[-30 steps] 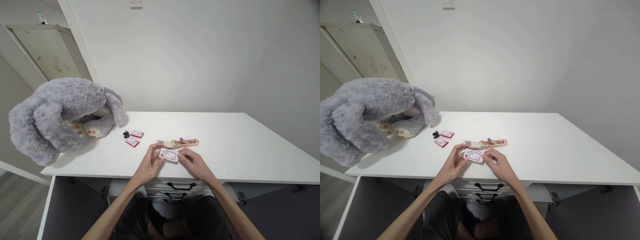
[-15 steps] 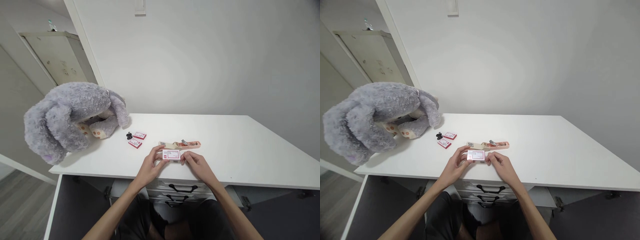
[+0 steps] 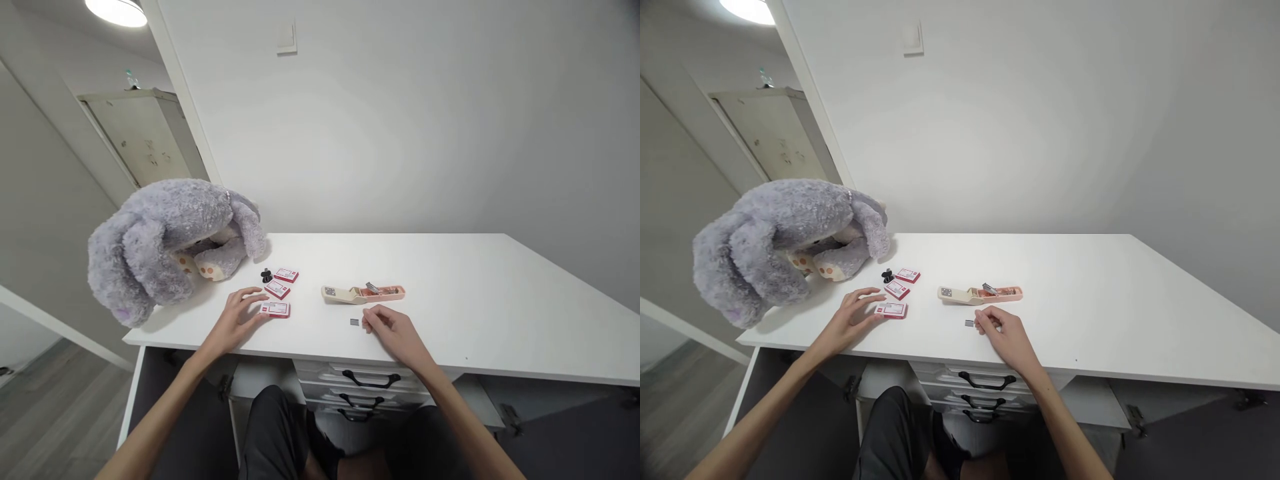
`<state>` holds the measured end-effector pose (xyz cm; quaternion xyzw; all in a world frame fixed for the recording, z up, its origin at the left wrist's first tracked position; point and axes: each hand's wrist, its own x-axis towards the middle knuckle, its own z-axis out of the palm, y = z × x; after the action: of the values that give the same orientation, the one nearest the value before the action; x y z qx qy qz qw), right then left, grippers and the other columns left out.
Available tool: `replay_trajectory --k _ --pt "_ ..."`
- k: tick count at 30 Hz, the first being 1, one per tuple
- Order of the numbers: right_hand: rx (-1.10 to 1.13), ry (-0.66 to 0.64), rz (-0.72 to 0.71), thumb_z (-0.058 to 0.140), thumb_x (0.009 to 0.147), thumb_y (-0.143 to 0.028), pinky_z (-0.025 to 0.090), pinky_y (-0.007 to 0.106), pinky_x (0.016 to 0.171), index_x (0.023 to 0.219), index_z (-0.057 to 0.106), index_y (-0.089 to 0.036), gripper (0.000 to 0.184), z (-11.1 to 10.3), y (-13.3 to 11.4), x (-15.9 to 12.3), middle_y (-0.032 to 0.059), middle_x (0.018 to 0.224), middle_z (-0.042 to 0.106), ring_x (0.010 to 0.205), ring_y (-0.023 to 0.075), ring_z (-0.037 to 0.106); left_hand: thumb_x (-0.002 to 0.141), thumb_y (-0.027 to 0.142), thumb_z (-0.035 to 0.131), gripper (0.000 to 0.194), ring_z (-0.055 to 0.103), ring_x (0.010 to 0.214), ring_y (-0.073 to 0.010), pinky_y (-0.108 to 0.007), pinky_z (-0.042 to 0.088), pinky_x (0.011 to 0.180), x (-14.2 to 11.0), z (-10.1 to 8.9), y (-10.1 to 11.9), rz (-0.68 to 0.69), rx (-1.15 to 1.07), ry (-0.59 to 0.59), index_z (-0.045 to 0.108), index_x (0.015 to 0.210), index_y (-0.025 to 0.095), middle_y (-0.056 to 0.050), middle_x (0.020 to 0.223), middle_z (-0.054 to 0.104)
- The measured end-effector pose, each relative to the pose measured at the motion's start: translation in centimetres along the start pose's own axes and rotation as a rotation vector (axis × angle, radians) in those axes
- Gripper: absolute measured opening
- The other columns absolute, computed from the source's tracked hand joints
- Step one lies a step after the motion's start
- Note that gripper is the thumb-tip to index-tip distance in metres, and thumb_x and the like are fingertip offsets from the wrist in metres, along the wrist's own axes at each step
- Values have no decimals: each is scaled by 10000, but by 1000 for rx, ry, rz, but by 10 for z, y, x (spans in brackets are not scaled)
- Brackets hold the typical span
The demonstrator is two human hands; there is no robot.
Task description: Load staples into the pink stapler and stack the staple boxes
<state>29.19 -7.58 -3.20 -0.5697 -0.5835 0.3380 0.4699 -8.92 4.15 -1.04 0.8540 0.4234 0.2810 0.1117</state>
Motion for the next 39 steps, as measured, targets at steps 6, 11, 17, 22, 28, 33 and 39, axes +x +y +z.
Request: replay_trajectory --k 6,11,17,22,28,33,39 --pt "-56 31 -55 547 991 -500 465 299 748 863 677 -216 338 3 5 2 43 889 720 836 208 631 943 518 657 686 445 1395 -352 -587 401 1172 11 10 3 -27 165 179 432 1519 219 -164 1442 489" --pt "-171 43 -207 598 969 -440 488 323 727 1029 710 -225 250 6 17 5 85 1089 683 920 235 645 1011 347 575 460 477 1365 -320 -544 416 1160 23 37 50 166 147 202 466 1445 239 -155 1431 502" --pt "-272 31 -280 658 953 -425 499 398 983 1006 759 -266 195 12 28 9 75 1126 662 1140 276 637 1013 342 573 470 428 1433 -326 -547 383 1191 49 78 90 277 63 117 434 1451 244 -166 1516 449" --pt "-191 -7 -197 628 971 -436 508 363 890 964 743 -256 214 10 20 9 56 1057 708 1004 247 655 1034 429 508 397 616 1154 -267 -442 488 1022 78 101 104 101 -132 122 506 1355 195 -141 1274 596" --pt "-5 29 29 614 957 -558 502 341 800 1059 725 -232 359 4 15 7 56 1020 750 856 221 640 1024 525 476 405 546 629 -172 -294 389 635 94 112 99 -163 -460 -99 508 1281 213 62 670 551" --pt "147 103 22 569 967 -637 519 330 768 1087 703 -200 472 4 18 9 73 932 721 803 204 622 965 457 575 361 608 659 -166 -270 397 653 92 113 94 -216 -640 -119 525 1233 220 59 666 608" --pt "333 253 45 620 949 -634 468 286 621 1053 665 -203 446 3 16 10 26 799 631 661 160 541 949 419 563 310 621 654 -172 -275 413 651 93 113 94 -241 -674 -87 572 1173 205 42 659 629"
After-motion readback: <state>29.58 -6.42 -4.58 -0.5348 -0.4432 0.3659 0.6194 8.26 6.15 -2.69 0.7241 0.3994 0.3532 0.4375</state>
